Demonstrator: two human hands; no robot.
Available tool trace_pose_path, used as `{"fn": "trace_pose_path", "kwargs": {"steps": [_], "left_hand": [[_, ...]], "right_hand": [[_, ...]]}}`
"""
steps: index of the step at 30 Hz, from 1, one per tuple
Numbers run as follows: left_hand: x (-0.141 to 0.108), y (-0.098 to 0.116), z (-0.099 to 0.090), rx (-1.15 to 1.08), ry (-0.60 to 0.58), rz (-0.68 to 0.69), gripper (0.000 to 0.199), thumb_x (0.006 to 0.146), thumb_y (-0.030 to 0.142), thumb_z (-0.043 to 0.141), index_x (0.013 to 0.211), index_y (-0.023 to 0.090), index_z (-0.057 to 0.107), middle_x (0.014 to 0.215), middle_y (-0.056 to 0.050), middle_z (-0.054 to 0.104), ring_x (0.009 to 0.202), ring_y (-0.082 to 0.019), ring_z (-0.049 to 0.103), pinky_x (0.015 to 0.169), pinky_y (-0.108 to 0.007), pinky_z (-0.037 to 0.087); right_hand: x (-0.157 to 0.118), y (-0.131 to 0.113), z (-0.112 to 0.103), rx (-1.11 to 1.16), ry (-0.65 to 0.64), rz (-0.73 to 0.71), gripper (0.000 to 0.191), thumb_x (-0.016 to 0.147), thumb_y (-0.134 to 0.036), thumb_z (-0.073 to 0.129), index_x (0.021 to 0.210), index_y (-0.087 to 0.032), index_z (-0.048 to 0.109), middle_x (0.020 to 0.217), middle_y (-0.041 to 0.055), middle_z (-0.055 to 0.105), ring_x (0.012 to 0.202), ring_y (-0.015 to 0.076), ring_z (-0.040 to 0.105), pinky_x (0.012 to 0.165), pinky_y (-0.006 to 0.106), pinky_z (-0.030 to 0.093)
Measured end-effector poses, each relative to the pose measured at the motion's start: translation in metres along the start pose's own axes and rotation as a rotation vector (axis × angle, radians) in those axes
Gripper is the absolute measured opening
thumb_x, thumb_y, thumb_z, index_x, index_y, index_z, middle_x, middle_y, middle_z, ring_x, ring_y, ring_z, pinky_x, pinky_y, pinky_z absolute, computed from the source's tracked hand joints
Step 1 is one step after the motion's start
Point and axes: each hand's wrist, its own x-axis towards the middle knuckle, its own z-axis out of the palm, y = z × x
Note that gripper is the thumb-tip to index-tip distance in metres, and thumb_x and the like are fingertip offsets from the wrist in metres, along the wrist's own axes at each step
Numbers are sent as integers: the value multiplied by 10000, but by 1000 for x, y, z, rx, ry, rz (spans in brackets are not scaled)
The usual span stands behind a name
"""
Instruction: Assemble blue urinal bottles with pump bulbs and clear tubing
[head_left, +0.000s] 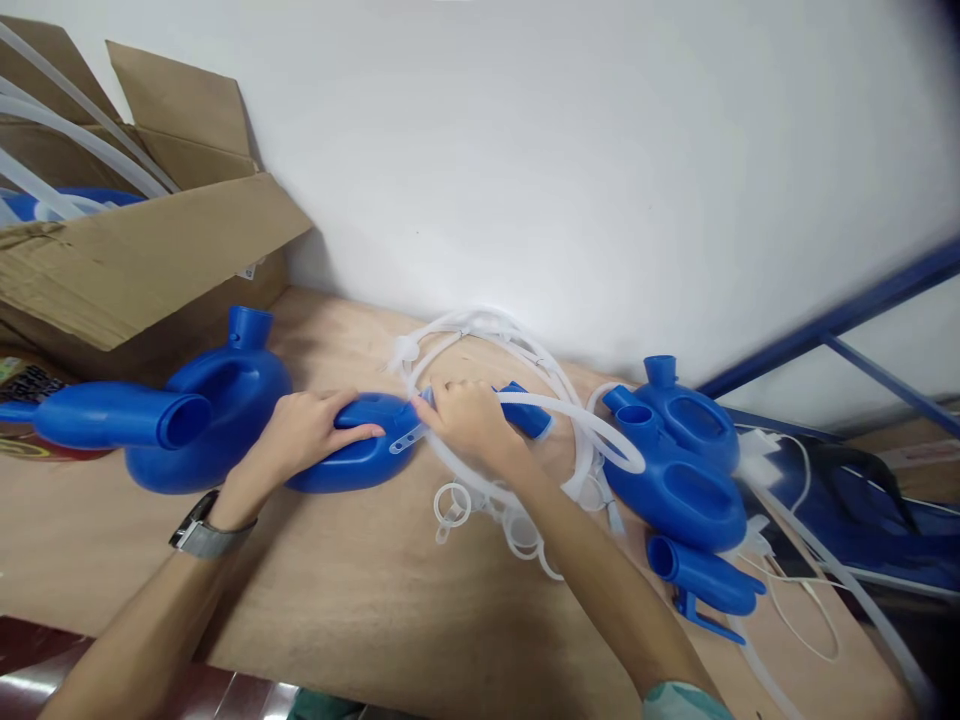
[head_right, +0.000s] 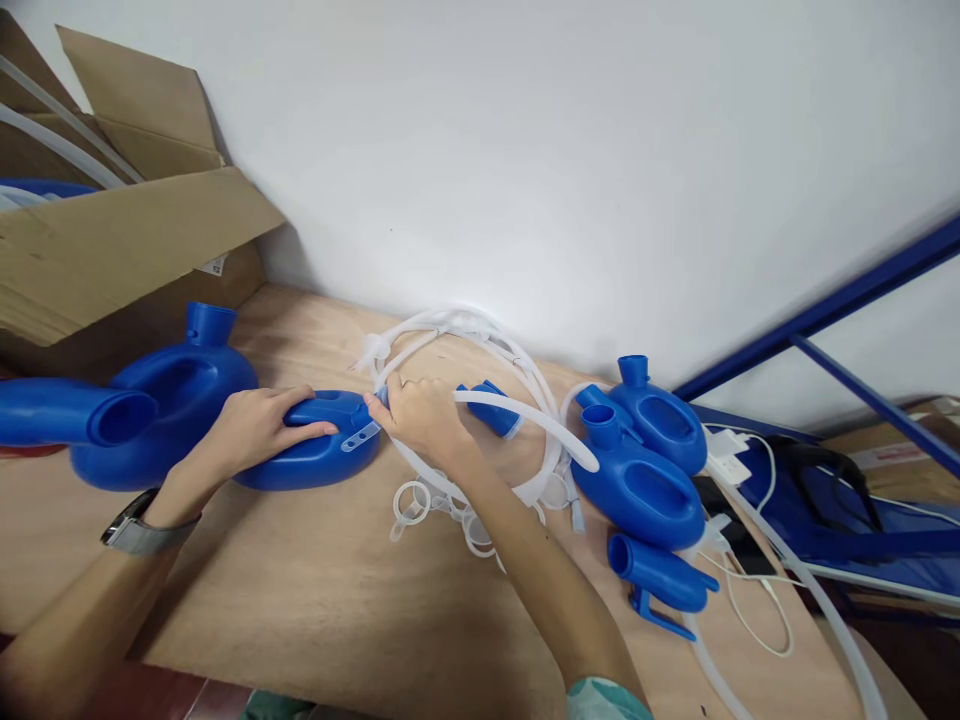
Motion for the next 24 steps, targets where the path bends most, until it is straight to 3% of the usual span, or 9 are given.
{"fn": "trace_pose_path", "kwargs": {"steps": [8, 13, 15, 18, 20, 24], "left_hand": [[1, 8, -6, -18, -23, -85, 732, 906, 886, 451, 1040, 237, 762, 879, -106, 803, 840, -344, 765, 656, -340, 414], [1, 10, -10, -30, -67, -110, 749, 901, 887, 445, 1080, 228, 753, 926, -109, 810, 892, -345, 766, 691, -340, 426], [1, 10, -12, -34, -80, -115, 747, 904, 880, 446, 1087, 223, 750, 942, -114, 811, 906, -354, 765, 698, -346, 424], [2, 11, -13, -49, -91, -118, 729, 910, 863, 455, 1064, 213, 746, 925, -114, 805, 881, -356, 761, 681, -347, 405], [2, 11, -14, -56, -98, -121, 717, 913, 854, 457, 1042, 208, 740, 909, -112, 800, 857, -351, 756, 665, -344, 390], [2, 12, -14, -61, -87, -129, 710, 910, 853, 455, 1036, 212, 733, 915, -109, 801, 864, -349, 756, 669, -340, 390]], "right_hand": [[-4, 2, -6, 76, 33, 36, 501, 1102, -572, 388, 1129, -194, 717, 1031, 119, 818, 930, 297, 740, 759, 349, 423], [-17, 18, -23, 8, 99, 116, 465, 1094, -564, 429, 1113, -194, 710, 968, 90, 807, 865, 265, 717, 710, 344, 379], [-23, 31, -26, -47, 118, 109, 475, 1093, -562, 439, 1150, -174, 707, 940, 104, 799, 874, 275, 710, 746, 360, 400], [-28, 48, -16, -139, 151, 16, 434, 1097, -487, 478, 1173, -137, 722, 1024, 158, 795, 1004, 315, 695, 921, 431, 445], [-30, 55, -2, -166, 274, -90, 348, 1101, -368, 490, 1215, -138, 723, 1148, 174, 782, 1103, 325, 673, 1024, 481, 441], [-43, 51, 18, -47, 715, -325, 310, 1050, -143, 520, 1299, -207, 692, 1210, 124, 756, 1211, 279, 638, 1034, 454, 491]]}}
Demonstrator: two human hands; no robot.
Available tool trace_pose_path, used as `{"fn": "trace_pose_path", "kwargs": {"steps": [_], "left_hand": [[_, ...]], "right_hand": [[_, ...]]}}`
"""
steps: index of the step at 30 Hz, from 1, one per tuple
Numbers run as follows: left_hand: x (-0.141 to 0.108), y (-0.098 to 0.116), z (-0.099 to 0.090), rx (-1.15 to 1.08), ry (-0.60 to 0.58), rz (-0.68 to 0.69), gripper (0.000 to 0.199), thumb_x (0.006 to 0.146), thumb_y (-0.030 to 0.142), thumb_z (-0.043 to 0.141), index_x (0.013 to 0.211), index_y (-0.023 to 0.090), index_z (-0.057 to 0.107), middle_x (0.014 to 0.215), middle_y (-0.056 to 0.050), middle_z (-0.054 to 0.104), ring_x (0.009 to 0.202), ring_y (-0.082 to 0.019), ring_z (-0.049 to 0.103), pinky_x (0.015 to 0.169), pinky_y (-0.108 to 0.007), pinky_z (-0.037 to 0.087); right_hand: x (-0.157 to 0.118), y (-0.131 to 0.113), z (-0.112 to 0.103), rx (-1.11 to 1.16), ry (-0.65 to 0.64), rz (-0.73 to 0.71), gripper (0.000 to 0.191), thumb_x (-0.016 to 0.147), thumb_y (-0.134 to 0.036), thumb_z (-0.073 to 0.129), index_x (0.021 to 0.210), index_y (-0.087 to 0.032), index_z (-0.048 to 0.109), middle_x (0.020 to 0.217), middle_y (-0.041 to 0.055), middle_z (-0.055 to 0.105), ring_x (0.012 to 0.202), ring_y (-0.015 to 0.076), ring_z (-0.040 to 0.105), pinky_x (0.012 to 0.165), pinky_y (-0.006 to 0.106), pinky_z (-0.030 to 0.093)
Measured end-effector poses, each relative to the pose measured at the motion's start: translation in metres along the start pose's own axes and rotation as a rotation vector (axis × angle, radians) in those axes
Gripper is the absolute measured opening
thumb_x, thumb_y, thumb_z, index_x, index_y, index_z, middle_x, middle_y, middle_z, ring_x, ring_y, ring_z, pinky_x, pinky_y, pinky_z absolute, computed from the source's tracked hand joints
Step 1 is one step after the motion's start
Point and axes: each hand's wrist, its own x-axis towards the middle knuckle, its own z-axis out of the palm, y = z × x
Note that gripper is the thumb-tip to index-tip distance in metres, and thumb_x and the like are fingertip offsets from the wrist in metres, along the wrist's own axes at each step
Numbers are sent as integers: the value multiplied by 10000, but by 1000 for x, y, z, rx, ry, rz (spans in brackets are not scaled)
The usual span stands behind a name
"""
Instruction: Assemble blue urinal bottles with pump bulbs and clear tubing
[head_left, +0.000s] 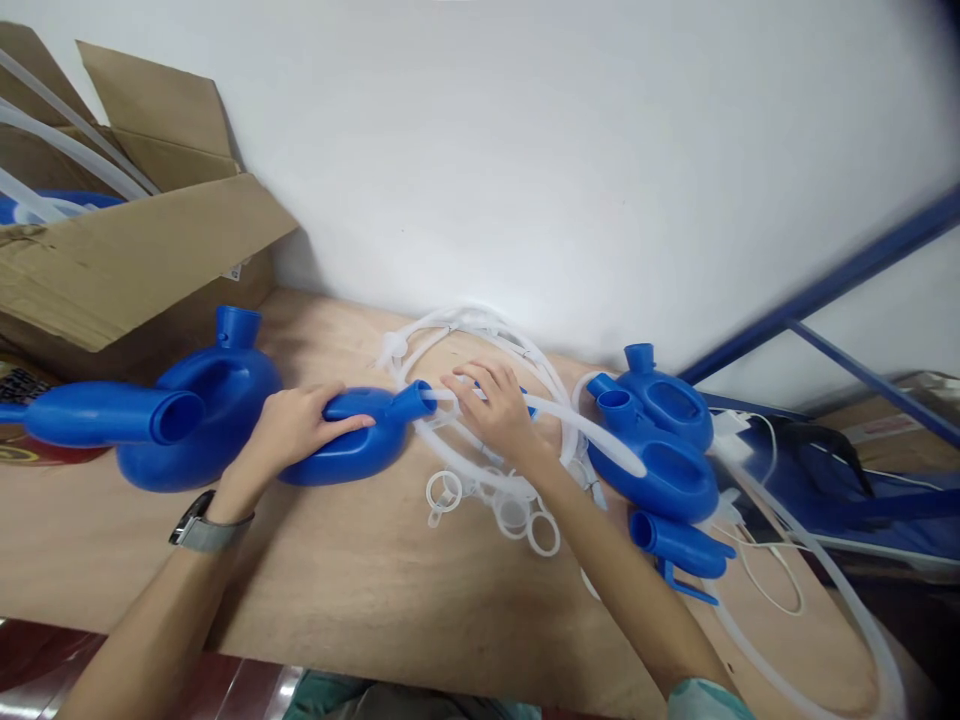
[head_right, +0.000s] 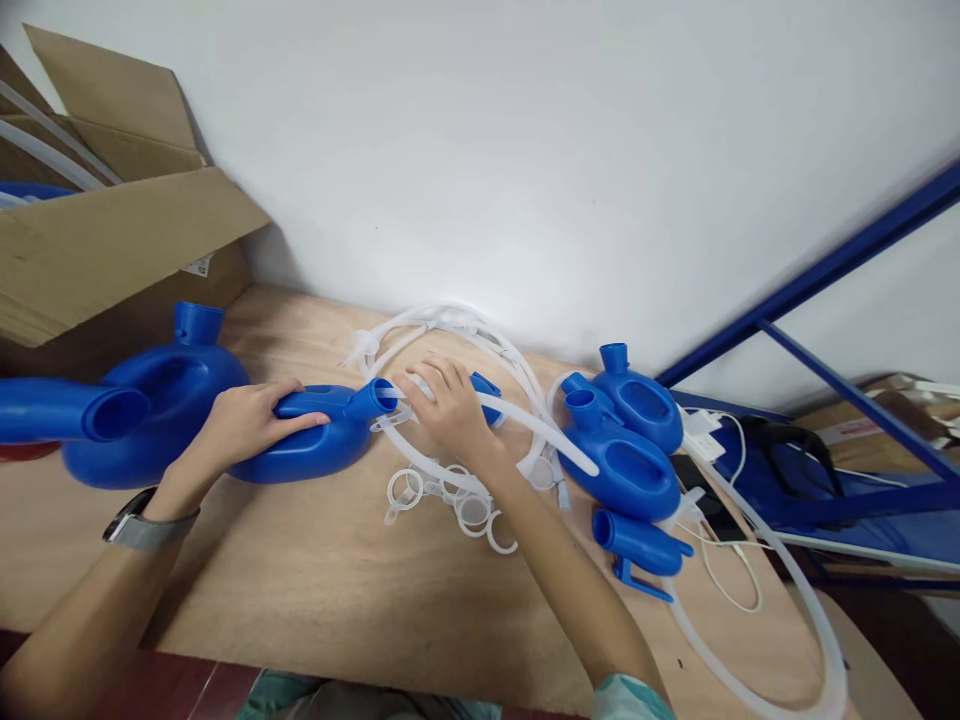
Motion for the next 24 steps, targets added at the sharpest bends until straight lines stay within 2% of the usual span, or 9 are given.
{"fn": "trace_pose_path", "kwargs": {"steps": [3, 6, 10, 13, 15, 18, 20, 22, 24], "left_hand": [[0, 0, 2, -3, 10, -5, 705, 898, 861, 468, 1037, 222, 731, 935, -105, 808, 897, -353, 761, 683, -339, 404], [-1, -1, 4, -7, 33, 0, 691, 897, 854, 479, 1030, 226, 732, 958, -103, 813, 922, -354, 763, 700, -337, 420], [-1, -2, 4, -6, 39, 9, 680, 900, 845, 488, 1023, 223, 733, 935, -101, 808, 908, -354, 762, 702, -339, 419], [-1, -2, 3, -14, 29, 0, 689, 899, 848, 484, 1037, 221, 733, 931, -100, 807, 899, -354, 761, 695, -340, 411], [-1, -2, 3, -24, 27, -6, 697, 893, 849, 487, 1055, 218, 733, 934, -99, 807, 895, -353, 759, 694, -339, 411], [-1, -1, 2, -26, 30, -6, 689, 888, 845, 493, 1043, 218, 733, 937, -99, 807, 883, -350, 757, 691, -337, 413], [-1, 0, 1, -22, 31, -5, 676, 890, 840, 494, 1019, 220, 730, 931, -99, 806, 877, -349, 756, 684, -336, 410], [-1, 0, 1, -19, 33, -7, 664, 894, 837, 493, 997, 224, 725, 924, -99, 805, 879, -348, 758, 681, -334, 407], [-1, 0, 2, -15, 32, -9, 658, 900, 837, 483, 979, 228, 718, 925, -100, 806, 889, -350, 760, 679, -334, 406]], "right_hand": [[-17, -20, -7, 142, 230, -223, 210, 986, -123, 645, 1151, -229, 718, 1047, 79, 762, 1144, 249, 642, 985, 421, 526], [-44, -46, -11, 184, 116, -410, 182, 941, -90, 696, 1028, -248, 721, 913, 33, 750, 1005, 217, 657, 914, 395, 545], [-86, -80, -3, 91, -225, -164, 206, 992, -223, 633, 1163, -163, 731, 1035, 122, 775, 1006, 279, 681, 848, 444, 568], [-104, -93, 3, 52, -375, 2, 363, 1016, -349, 640, 1295, -125, 699, 1269, 181, 744, 1177, 334, 658, 969, 496, 564], [-106, -94, 4, 63, -437, 15, 462, 1001, -460, 674, 1331, -137, 688, 1340, 194, 716, 1284, 367, 615, 1056, 543, 534], [-103, -86, 3, 96, -495, -72, 590, 920, -591, 751, 1316, -156, 699, 1319, 189, 722, 1299, 384, 604, 1096, 581, 518], [-102, -79, 3, 121, -488, -158, 489, 924, -514, 780, 1266, -169, 720, 1244, 164, 748, 1228, 349, 639, 1079, 561, 540], [-102, -75, 1, 142, -449, -209, 299, 977, -328, 751, 1235, -179, 727, 1185, 145, 762, 1154, 297, 667, 1013, 496, 581], [-100, -77, -4, 186, -391, -220, 260, 1012, -232, 692, 1267, -186, 712, 1185, 142, 763, 1139, 267, 674, 941, 427, 608]]}}
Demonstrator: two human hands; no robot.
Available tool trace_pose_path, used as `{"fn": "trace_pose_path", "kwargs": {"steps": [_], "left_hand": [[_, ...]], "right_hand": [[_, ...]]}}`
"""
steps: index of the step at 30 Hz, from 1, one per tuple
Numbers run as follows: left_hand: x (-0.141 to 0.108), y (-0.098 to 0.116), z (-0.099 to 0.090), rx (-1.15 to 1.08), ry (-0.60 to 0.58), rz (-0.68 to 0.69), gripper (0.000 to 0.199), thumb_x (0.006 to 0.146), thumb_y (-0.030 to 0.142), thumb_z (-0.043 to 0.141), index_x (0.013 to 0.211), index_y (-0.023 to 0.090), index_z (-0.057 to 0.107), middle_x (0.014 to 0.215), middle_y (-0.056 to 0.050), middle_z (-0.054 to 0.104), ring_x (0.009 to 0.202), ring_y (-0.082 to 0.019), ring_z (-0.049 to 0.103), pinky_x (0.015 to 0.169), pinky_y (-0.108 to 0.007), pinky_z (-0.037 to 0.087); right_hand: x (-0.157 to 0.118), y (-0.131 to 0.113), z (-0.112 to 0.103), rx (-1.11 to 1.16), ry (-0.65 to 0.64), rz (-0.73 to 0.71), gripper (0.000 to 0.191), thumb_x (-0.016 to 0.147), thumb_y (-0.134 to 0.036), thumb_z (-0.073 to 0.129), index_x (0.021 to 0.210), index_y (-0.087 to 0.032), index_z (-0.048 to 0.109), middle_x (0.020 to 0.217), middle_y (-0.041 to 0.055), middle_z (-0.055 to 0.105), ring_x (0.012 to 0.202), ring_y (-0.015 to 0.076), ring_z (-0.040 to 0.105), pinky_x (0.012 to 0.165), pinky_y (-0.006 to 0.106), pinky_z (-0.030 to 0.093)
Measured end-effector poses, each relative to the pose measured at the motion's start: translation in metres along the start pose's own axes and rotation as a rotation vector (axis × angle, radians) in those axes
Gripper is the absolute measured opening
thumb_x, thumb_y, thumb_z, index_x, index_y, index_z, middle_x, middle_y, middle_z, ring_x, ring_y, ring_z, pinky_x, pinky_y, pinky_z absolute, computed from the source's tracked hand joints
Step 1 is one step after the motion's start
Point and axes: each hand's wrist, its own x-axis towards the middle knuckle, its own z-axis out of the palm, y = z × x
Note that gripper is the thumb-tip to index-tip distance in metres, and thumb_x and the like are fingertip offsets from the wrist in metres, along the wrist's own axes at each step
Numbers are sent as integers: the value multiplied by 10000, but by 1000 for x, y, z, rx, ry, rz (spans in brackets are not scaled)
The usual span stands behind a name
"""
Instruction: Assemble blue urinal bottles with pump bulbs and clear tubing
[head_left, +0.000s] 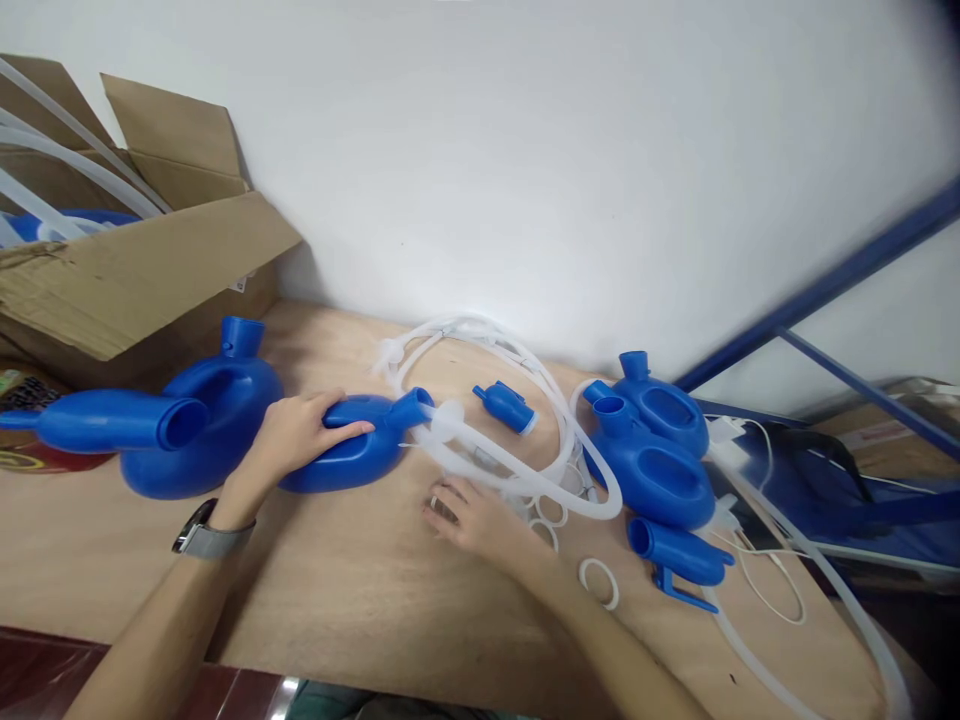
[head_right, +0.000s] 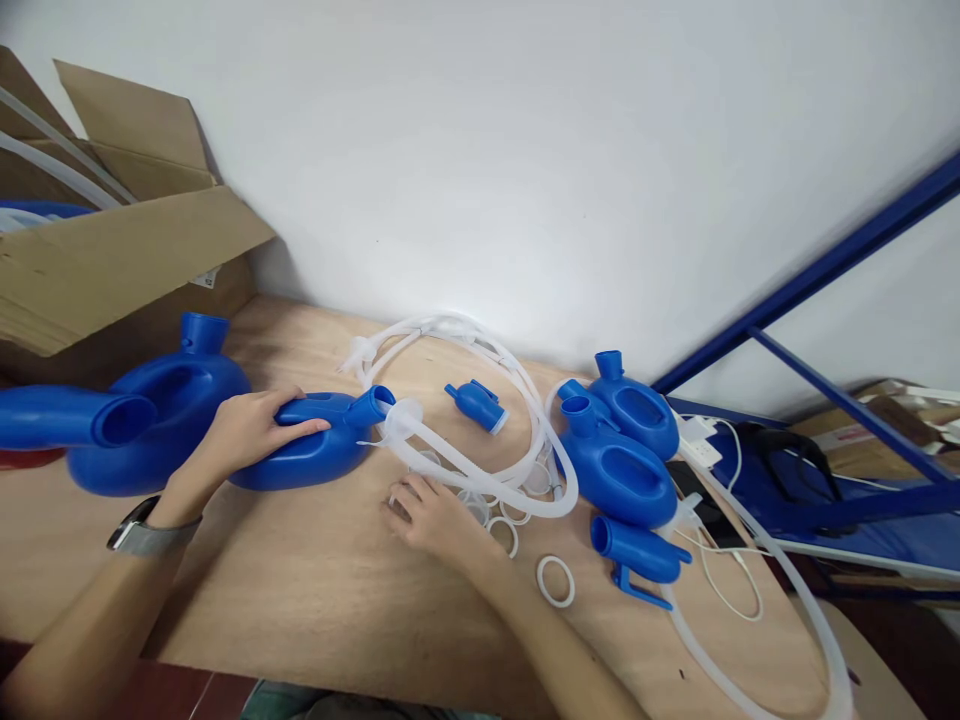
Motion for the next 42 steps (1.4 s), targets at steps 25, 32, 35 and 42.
{"fn": "trace_pose_path", "kwargs": {"steps": [25, 32, 35, 42], "left_hand": [[-2, -1, 1, -41, 23, 9, 681, 901, 842, 501, 1054, 225, 746, 957, -95, 812, 896, -347, 761, 711, -342, 437], [-2, -1, 1, -56, 35, 8, 694, 904, 857, 480, 1068, 232, 734, 997, -93, 820, 929, -343, 762, 734, -342, 440], [-2, 0, 2, -54, 29, 3, 696, 900, 859, 481, 1067, 231, 731, 997, -96, 822, 923, -344, 762, 733, -345, 438], [-3, 1, 2, -35, 35, -3, 656, 903, 833, 492, 1039, 238, 733, 987, -94, 824, 904, -333, 761, 708, -336, 428]], "right_hand": [[93, 142, -40, 1078, 845, 898, 418, 822, -589, 767, 1020, -258, 607, 943, 1, 663, 890, 177, 656, 653, 267, 592], [82, 181, -17, 1031, 883, 1002, 504, 803, -680, 719, 741, -252, 458, 727, -41, 581, 727, 140, 573, 706, 277, 563], [78, 174, -20, 1008, 800, 969, 451, 839, -606, 704, 679, -242, 491, 757, -7, 643, 785, 163, 620, 785, 309, 555], [101, 84, -3, 1054, 547, 782, 230, 945, -435, 655, 874, -237, 561, 1259, 88, 738, 1121, 224, 722, 942, 371, 583]]}}
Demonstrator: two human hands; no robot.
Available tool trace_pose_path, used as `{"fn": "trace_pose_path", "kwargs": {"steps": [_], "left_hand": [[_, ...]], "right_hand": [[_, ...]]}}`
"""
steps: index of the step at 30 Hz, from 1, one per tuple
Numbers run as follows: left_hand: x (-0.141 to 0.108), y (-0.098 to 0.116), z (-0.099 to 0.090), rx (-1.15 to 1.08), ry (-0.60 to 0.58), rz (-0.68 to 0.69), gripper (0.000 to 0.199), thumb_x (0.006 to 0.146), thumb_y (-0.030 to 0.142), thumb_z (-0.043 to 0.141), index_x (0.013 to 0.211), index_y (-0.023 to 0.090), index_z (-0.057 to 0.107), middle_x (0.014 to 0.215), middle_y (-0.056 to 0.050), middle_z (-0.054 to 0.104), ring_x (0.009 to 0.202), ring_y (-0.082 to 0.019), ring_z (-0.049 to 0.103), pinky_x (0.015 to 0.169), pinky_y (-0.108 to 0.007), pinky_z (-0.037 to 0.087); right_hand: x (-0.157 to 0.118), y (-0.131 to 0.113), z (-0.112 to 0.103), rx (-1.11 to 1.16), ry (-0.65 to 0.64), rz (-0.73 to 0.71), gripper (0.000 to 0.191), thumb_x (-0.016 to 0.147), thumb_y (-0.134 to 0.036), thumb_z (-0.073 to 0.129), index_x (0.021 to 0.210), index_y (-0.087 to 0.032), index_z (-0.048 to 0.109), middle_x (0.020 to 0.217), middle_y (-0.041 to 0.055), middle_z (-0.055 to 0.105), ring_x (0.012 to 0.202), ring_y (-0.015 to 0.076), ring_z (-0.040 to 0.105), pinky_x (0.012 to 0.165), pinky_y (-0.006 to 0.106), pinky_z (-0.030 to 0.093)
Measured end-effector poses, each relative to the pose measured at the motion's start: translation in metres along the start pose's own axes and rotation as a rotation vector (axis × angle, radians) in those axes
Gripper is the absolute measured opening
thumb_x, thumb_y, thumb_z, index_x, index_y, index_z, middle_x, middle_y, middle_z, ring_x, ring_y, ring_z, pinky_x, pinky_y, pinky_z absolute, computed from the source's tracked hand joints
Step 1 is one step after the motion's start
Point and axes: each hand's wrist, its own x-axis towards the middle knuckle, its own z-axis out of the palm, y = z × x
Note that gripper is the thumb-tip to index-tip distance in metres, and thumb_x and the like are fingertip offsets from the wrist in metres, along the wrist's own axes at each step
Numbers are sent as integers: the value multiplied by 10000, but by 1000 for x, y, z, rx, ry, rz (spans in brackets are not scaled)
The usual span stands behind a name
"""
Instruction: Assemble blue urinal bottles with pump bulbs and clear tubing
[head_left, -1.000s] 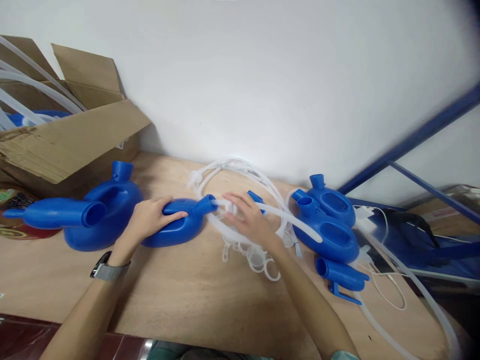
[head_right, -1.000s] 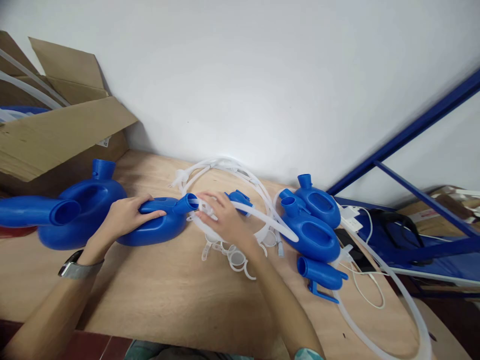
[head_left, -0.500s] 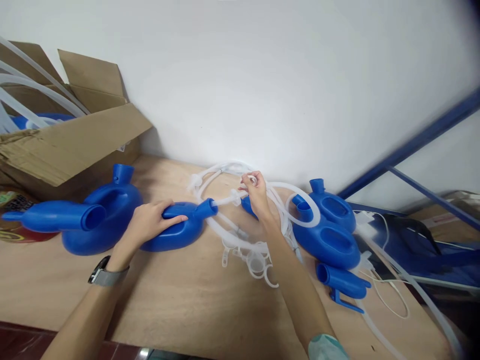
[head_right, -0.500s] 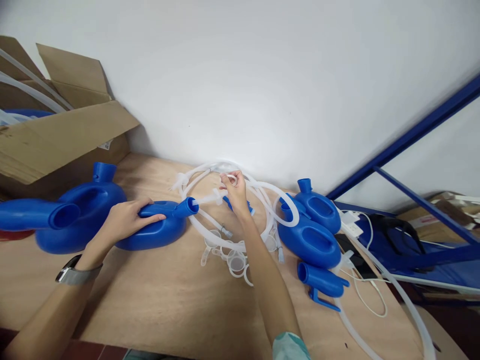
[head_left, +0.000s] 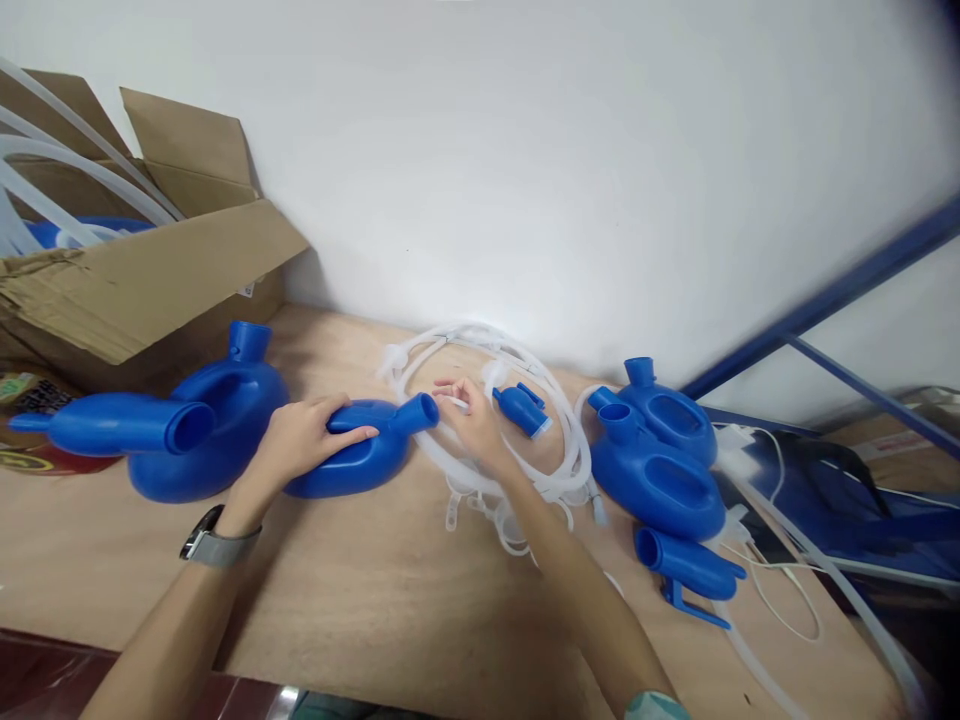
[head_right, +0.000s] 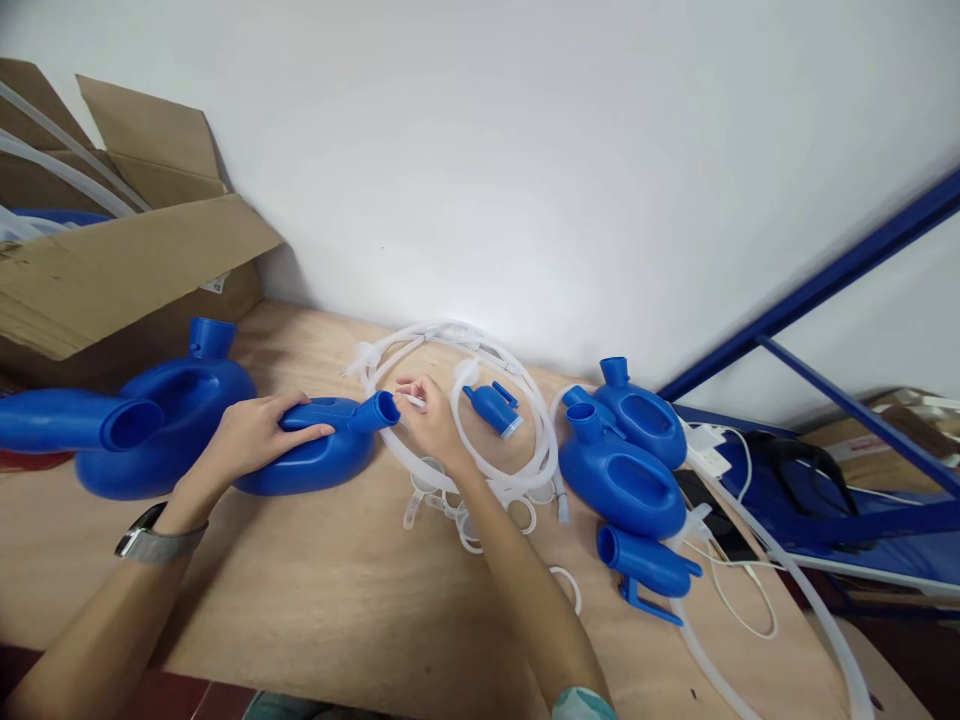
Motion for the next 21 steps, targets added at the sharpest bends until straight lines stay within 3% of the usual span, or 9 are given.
{"fn": "trace_pose_path", "kwargs": {"steps": [4, 7, 10, 15, 21], "left_hand": [[0, -1, 1, -14, 11, -1, 702, 886, 862, 484, 1060, 230, 735, 994, -99, 825, 906, -341, 762, 725, -342, 447], [1, -2, 2, -24, 17, -3, 717, 884, 873, 482, 1067, 229, 737, 983, -99, 823, 897, -339, 764, 731, -342, 451], [0, -2, 3, -22, 19, 9, 712, 893, 865, 485, 1068, 223, 739, 976, -103, 819, 895, -337, 764, 725, -339, 447], [-1, 0, 1, -11, 16, 15, 682, 904, 845, 482, 1064, 232, 734, 966, -98, 818, 888, -326, 762, 716, -332, 438], [0, 0, 1, 2, 15, 21, 697, 904, 850, 472, 1051, 221, 735, 952, -104, 814, 859, -328, 757, 696, -340, 425]], "right_hand": [[-13, -1, 27, -37, -61, -36, 241, 1052, -425, 517, 1191, -240, 584, 1297, 100, 713, 1255, 215, 668, 1096, 393, 527], [-15, -1, 31, -118, -136, -91, 339, 1052, -409, 550, 1336, -229, 594, 1377, 115, 661, 1338, 227, 608, 1205, 414, 442], [-15, -3, 28, -261, -204, -149, 459, 1070, -404, 545, 1493, -231, 506, 1449, 134, 608, 1388, 233, 573, 1218, 426, 434], [-8, -5, 25, -381, -263, -229, 555, 1047, -403, 614, 1562, -262, 463, 1446, 133, 620, 1378, 254, 584, 1177, 451, 475], [0, 5, 29, -336, -240, -311, 612, 999, -395, 691, 1552, -241, 479, 1397, 136, 660, 1311, 257, 624, 1146, 451, 498]]}}
